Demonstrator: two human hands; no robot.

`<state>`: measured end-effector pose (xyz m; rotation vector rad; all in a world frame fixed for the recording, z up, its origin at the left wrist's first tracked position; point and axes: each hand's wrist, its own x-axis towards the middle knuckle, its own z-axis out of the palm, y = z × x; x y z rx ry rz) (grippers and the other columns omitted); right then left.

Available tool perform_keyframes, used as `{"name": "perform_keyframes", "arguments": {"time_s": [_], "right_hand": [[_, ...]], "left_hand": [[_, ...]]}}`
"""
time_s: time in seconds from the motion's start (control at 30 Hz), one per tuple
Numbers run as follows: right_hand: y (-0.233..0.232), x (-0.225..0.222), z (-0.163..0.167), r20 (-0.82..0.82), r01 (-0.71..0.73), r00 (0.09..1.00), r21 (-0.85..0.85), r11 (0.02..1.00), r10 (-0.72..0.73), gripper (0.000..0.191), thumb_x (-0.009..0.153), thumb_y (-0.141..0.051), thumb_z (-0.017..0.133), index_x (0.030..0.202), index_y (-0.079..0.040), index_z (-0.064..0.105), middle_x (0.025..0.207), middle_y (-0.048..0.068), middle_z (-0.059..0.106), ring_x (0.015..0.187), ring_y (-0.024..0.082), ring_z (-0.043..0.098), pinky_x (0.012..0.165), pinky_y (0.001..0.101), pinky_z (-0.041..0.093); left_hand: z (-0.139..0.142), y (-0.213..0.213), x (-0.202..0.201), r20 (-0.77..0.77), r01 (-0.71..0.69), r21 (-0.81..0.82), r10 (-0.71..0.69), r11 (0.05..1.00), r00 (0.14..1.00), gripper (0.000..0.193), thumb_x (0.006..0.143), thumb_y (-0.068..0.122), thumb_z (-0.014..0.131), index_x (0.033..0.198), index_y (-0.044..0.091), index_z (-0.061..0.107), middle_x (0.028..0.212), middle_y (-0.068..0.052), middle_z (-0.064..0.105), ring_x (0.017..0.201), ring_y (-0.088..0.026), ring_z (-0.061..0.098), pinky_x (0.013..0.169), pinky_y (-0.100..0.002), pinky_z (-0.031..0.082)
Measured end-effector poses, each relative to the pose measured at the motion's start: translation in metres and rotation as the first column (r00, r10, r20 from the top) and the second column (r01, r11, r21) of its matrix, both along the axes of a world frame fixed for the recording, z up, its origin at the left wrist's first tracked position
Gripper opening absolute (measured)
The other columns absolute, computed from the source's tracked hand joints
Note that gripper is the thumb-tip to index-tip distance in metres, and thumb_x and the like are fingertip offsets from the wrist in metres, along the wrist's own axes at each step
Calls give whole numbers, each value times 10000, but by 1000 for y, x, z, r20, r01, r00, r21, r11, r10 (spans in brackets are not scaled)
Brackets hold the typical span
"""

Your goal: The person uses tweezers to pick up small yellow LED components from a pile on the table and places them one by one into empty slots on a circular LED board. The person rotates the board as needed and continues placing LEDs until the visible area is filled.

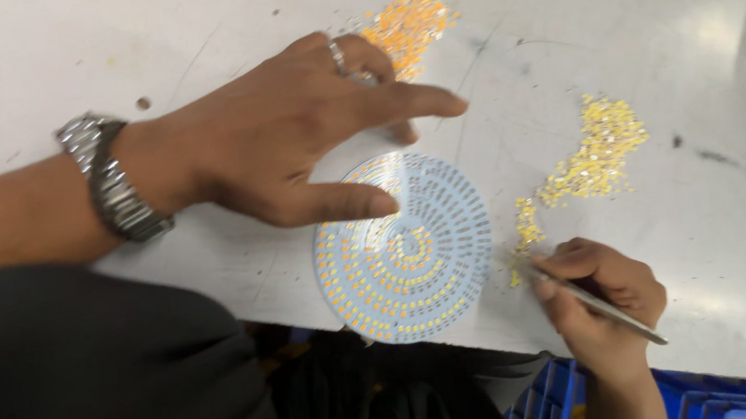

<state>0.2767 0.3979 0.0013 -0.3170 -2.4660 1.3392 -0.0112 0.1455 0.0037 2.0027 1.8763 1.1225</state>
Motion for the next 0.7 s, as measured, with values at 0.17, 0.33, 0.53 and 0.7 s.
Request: {"name": "perform_keyframes", "arguments": {"time_s": [0.17, 0.33, 0.53, 0.7], "right_hand": [[12, 5, -4, -6, 274, 961, -69, 959, -275, 79, 957, 32, 687, 1032, 59, 693, 799, 15, 629, 658, 31, 501, 644, 191, 369], [4, -8, -7, 61, 262, 963, -2, 965, -262, 132, 947, -28, 750, 1042, 56, 715, 807, -6, 623, 678, 2, 461, 613, 164, 334], [-3, -15, -3, 112, 292, 949, 31, 956, -294, 169, 926, -61, 773, 1042, 50, 721, 759, -4, 660, 644, 2, 503, 594, 153, 370], [-2, -12, -1, 80, 207, 975, 34, 978, -209, 130, 912, -39, 763, 997, 48, 718, 777, 11, 672, 680, 25, 555, 630, 161, 416]], "left_hand": [[5, -2, 3, 14, -1, -8, 1, 1000, 1000, 750, 976, 599, 539, 1544, 116, 461, 1161, -21, 788, 1343, -310, 545, 1112, -501, 351], [6, -1, 3, -1, 6, -38, -6, 999, 1000, 759, 972, 605, 530, 1544, 110, 455, 1165, -28, 785, 1370, -311, 521, 1103, -503, 343], [5, -1, 3, -2, 3, -48, -3, 999, 1000, 771, 968, 628, 517, 1541, 116, 453, 1165, -21, 789, 1365, -297, 522, 1098, -500, 341], [4, 0, 3, -21, 0, -21, 0, 1000, 1000, 761, 983, 616, 506, 1553, 116, 442, 1168, -27, 787, 1377, -317, 513, 1126, -525, 324]]}}
